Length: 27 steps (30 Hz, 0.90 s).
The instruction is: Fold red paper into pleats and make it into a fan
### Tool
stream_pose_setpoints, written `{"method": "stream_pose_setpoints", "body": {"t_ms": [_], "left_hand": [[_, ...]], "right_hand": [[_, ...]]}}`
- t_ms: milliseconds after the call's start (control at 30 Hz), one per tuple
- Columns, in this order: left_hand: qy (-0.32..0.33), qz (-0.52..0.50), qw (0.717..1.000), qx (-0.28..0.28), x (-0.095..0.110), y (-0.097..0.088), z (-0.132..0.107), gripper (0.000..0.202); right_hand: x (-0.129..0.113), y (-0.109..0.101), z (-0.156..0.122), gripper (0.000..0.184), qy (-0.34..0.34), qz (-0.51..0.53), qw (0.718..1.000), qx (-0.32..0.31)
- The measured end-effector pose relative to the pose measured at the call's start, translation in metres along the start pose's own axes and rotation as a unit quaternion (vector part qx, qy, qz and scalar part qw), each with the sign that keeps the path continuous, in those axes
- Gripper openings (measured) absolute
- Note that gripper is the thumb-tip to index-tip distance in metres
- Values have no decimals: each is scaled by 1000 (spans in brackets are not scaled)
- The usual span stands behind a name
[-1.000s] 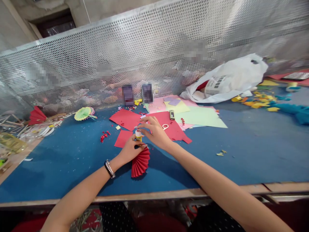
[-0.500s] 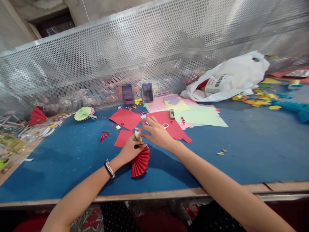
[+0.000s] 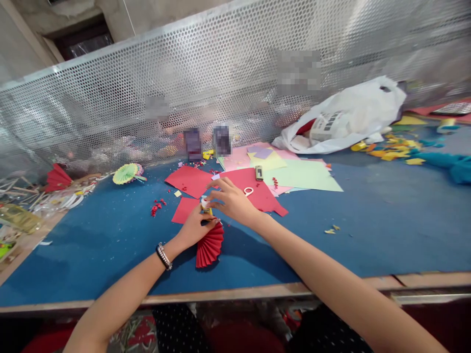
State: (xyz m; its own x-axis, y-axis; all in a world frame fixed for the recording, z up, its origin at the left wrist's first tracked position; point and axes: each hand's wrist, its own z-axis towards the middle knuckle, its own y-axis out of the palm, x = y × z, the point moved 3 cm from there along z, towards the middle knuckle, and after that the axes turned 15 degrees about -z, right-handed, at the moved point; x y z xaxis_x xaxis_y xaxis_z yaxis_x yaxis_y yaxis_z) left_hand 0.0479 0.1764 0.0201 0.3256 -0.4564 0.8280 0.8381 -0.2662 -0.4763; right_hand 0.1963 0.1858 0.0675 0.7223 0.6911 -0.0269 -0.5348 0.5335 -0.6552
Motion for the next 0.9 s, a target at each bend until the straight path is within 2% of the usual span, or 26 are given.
{"method": "stream_pose_setpoints", "body": {"t_ms": [267,500,667,900], "left_hand": [[13,2,1000,-5,2,-1,1,29],[-7,7,1000,-10,7,-2,1,29],[-26,3,1000,-1,4,-2,0,25],[-17,0,1000,-6,7,-2,0,24]], "right_hand": [[-3,-2,-2,13,-2,9,999,39],[2,-5,-5,13,30,12,998,45],[3,-7,-4,17,16,5,999,29],[7,-11,-6,34,5,0,1000,20]]}}
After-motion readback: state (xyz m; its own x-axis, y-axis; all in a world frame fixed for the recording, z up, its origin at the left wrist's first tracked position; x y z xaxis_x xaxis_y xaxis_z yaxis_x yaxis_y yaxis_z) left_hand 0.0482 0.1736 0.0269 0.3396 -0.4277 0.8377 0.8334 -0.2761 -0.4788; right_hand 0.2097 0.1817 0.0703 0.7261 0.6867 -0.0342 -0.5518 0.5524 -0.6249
